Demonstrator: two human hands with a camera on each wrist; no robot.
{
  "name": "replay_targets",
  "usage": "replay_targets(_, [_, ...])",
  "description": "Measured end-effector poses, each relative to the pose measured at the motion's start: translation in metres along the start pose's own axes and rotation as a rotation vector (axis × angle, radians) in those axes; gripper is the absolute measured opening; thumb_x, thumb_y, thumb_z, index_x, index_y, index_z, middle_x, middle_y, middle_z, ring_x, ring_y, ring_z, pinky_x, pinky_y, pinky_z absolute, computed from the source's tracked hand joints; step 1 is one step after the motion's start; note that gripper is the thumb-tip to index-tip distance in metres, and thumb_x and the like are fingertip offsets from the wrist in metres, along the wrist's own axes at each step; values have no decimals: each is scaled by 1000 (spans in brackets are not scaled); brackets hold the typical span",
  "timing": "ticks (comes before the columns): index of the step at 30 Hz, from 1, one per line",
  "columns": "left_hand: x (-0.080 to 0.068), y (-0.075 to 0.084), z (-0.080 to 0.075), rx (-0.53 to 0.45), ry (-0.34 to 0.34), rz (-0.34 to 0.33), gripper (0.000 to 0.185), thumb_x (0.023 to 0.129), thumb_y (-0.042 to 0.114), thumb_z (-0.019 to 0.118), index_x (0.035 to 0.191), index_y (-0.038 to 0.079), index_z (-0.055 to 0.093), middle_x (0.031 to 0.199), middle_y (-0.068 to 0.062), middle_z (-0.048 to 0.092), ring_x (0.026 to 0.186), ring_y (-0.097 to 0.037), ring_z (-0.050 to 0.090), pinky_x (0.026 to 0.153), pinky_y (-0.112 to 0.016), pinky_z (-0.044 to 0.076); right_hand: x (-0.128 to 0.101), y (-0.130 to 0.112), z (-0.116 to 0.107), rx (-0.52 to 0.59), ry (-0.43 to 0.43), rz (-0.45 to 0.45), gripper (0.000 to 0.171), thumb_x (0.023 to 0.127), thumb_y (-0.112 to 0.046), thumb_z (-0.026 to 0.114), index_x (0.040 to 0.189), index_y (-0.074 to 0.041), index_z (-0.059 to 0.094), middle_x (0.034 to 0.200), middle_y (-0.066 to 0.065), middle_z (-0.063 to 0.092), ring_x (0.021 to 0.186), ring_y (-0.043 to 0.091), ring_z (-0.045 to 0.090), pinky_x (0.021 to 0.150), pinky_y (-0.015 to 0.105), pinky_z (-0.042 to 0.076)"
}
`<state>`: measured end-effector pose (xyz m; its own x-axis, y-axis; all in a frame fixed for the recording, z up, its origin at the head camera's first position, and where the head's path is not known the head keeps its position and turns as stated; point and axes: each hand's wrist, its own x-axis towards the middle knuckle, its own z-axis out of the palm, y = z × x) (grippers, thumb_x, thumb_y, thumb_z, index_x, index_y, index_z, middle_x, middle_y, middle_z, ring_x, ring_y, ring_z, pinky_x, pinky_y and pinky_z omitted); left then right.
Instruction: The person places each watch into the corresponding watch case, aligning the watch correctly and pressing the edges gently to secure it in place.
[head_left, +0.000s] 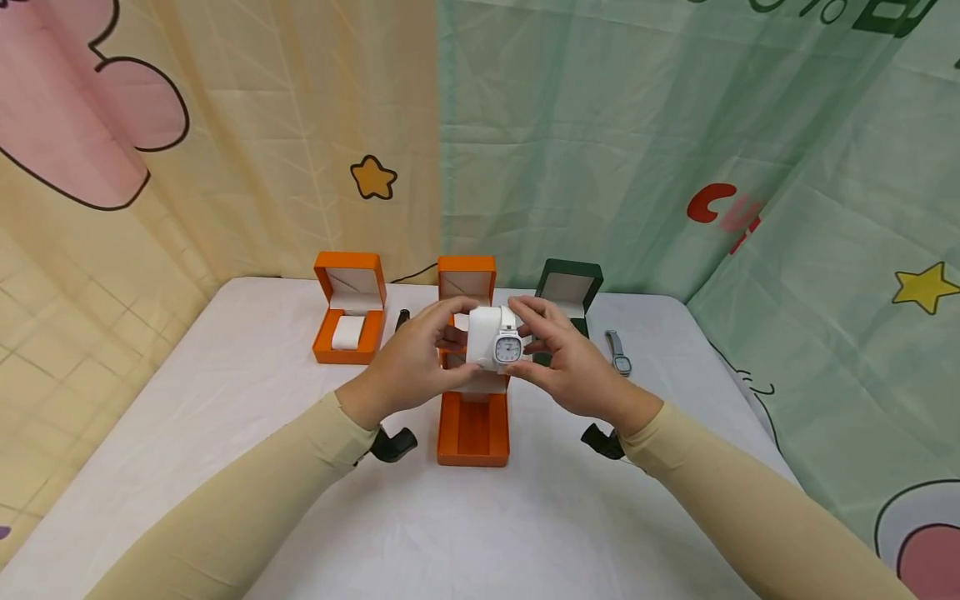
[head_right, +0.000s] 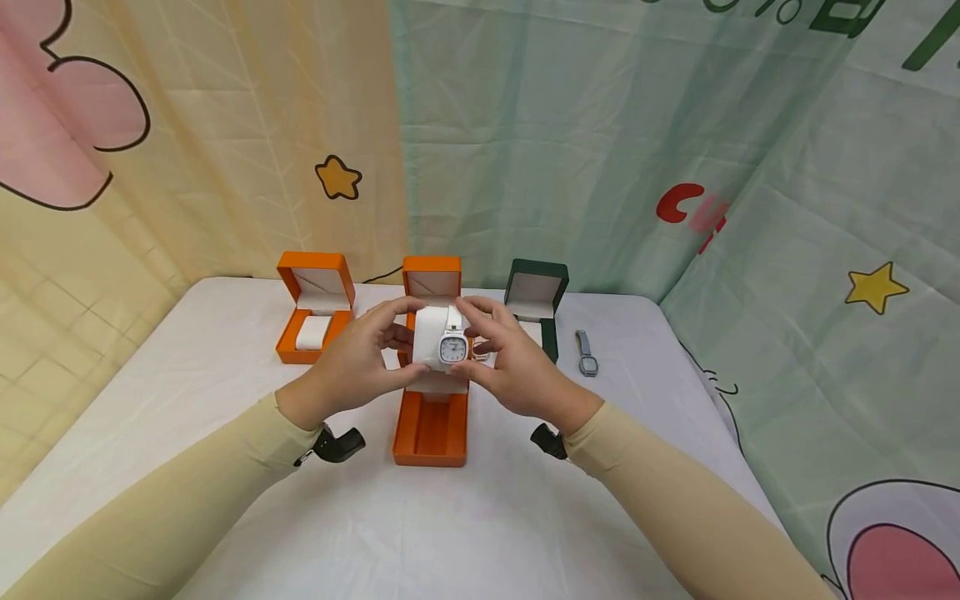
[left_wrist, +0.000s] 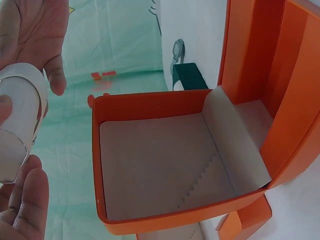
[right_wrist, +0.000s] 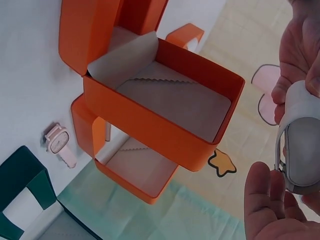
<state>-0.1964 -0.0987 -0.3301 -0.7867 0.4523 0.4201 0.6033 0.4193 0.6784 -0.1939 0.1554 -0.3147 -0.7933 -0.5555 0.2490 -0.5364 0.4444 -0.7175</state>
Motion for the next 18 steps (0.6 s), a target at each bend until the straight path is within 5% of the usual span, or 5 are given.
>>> replay_targets(10, [0,-1,1,-52,-3,-14,76,85,4,87,149,5,47,139,-10,57,105,-24,69,91,-47,64,3,2,-4,-57,-29,-6,94,90,-5,83,167,-11,29,166,9,36,123,26,61,106,47,56])
replay_targets(18, [1,-3,2,-29,-11,4,75,86,5,87,149,8,48,139,-8,58,103,-21,70,89,-35,64,4,4,-2,-80,-12,-8,92,89,-7,84,165,-8,32,162,9,42,121,26,62,101,40,59])
